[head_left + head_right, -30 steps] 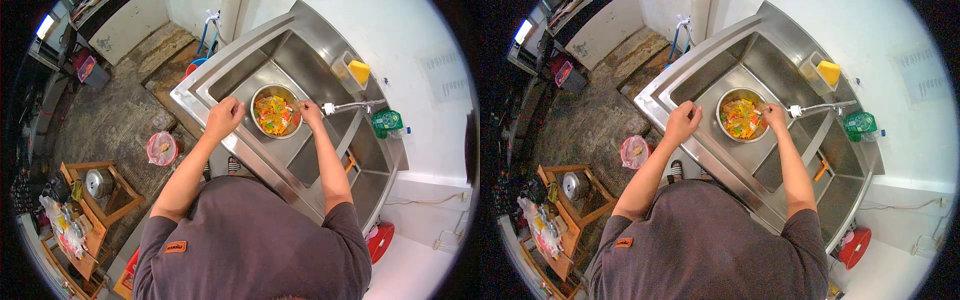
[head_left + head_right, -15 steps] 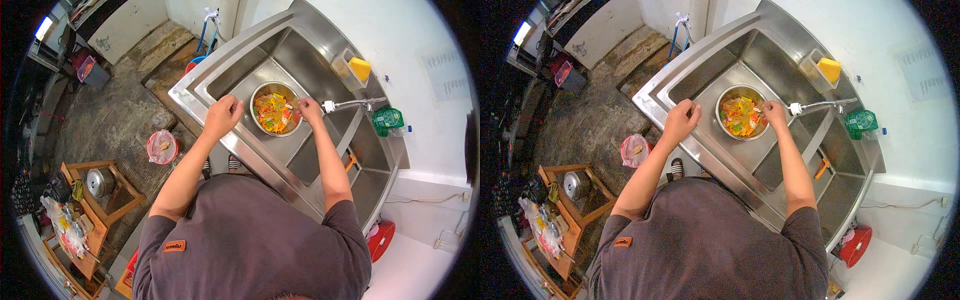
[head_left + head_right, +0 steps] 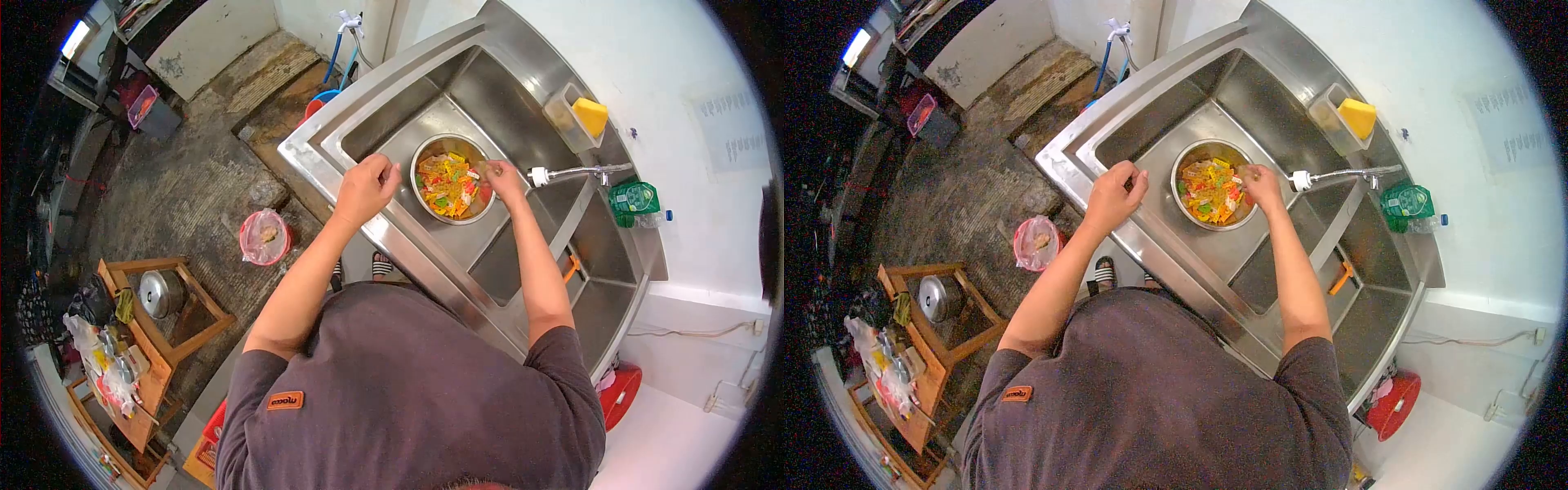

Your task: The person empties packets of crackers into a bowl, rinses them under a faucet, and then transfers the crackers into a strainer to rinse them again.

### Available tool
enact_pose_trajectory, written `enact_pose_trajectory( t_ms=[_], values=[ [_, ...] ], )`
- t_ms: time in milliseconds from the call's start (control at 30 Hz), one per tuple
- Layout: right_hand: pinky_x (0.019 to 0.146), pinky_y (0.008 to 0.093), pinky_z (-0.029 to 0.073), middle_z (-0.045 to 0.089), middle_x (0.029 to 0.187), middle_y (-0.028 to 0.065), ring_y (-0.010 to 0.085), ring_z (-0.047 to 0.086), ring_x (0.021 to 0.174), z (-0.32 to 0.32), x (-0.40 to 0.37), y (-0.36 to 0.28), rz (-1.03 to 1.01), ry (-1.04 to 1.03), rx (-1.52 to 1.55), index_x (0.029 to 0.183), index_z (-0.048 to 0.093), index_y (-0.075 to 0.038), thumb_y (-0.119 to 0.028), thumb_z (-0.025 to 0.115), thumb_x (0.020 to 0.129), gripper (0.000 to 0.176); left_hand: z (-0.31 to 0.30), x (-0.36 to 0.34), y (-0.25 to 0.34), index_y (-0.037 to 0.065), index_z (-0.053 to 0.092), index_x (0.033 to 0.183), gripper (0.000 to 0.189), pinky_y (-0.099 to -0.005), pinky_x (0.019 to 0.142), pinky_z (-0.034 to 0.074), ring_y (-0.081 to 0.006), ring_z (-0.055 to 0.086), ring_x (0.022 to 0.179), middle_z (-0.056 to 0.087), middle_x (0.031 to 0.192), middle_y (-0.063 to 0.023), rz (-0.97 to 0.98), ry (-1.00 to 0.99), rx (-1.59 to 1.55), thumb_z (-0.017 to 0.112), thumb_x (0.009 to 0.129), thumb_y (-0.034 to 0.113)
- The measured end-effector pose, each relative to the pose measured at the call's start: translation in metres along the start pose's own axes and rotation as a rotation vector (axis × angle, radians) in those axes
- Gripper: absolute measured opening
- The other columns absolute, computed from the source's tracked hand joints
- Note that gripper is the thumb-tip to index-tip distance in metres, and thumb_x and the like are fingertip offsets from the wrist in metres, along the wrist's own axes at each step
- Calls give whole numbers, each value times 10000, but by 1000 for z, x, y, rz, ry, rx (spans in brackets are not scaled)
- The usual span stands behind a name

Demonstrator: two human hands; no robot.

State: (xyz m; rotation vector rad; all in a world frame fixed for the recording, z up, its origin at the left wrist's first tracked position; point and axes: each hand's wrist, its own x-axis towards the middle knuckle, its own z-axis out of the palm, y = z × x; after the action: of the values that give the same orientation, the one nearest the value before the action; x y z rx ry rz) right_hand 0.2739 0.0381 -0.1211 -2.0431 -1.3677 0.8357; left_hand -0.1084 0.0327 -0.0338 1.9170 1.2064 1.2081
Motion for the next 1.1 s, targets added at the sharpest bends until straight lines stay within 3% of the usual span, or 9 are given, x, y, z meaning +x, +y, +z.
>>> enact_pose_trajectory(
  t_ms=[100, 333, 533, 600, 733, 800, 933, 1000, 1100],
  values=[
    [687, 344, 558, 718, 931, 170, 210, 723, 749, 7, 7, 13, -179, 110, -138, 1140, 632, 14, -134, 674, 847, 331, -2, 0, -1, 16, 546, 748, 263, -402, 592, 469, -332, 580, 622, 559, 703, -147, -30, -32, 7, 663, 906, 191],
    [655, 344, 552, 707, 905, 160, 209, 709, 726, 4, -2, -12, -29, 62, 144, 1046, 597, -4, -143, 696, 855, 256, -3, 0, 1, 14, 571, 777, 248, -398, 617, 477, -343, 594, 658, 581, 735, -156, -73, -73, -5, 660, 910, 202],
    [647, 307, 566, 708, 852, 120, 185, 710, 684, -1, -12, -30, -180, 177, -261, 1021, 605, -8, -118, 681, 871, 201, -4, 0, 2, 8, 566, 778, 252, -399, 611, 471, -340, 589, 651, 576, 735, -159, -72, -82, 2, 659, 910, 202],
    [666, 303, 568, 714, 862, 119, 189, 719, 715, -1, -15, -37, -58, 116, 48, 1013, 626, -13, -106, 673, 875, 172, -3, 1, 2, 8, 564, 777, 253, -398, 611, 471, -339, 588, 650, 575, 735, -158, -62, -79, 13, 658, 911, 201],
    [668, 302, 571, 715, 876, 123, 182, 722, 729, 7, 9, 5, -116, 74, 10, 1021, 633, -5, -93, 664, 880, 169, -1, 2, 2, 8, 513, 716, 294, -410, 576, 460, -325, 567, 600, 531, 674, -139, -12, -31, 12, 662, 897, 185],
    [664, 299, 573, 714, 892, 119, 173, 721, 727, 14, 22, 26, -300, 195, -141, 1030, 644, 1, -77, 656, 886, 165, 0, 2, 2, 8, 511, 715, 299, -414, 577, 460, -329, 566, 602, 531, 675, -139, -14, -29, 17, 660, 899, 190],
    [681, 313, 569, 710, 935, 133, 193, 718, 761, 12, 22, 25, -119, 122, -74, 1037, 664, 3, -109, 686, 870, 203, 0, 2, 1, 11, 506, 711, 309, -424, 579, 458, -340, 564, 606, 534, 680, -142, -13, -29, 22, 653, 904, 203],
    [858, 386, 519, 710, 997, 200, 329, 683, 939, 3, 1, -16, -29, 104, -134, 1012, 675, -1, -221, 716, 808, 302, 0, 2, 0, 11, 509, 712, 308, -424, 579, 459, -340, 565, 606, 536, 681, -144, -12, -27, 24, 653, 904, 205],
    [883, 378, 513, 705, 1039, 193, 318, 678, 984, 2, -4, -21, -203, 142, -184, 1027, 671, -9, -200, 723, 805, 298, 1, 2, -1, 11, 515, 716, 305, -422, 579, 461, -339, 568, 606, 538, 682, -144, -13, -28, 32, 654, 905, 206]
  ],
)
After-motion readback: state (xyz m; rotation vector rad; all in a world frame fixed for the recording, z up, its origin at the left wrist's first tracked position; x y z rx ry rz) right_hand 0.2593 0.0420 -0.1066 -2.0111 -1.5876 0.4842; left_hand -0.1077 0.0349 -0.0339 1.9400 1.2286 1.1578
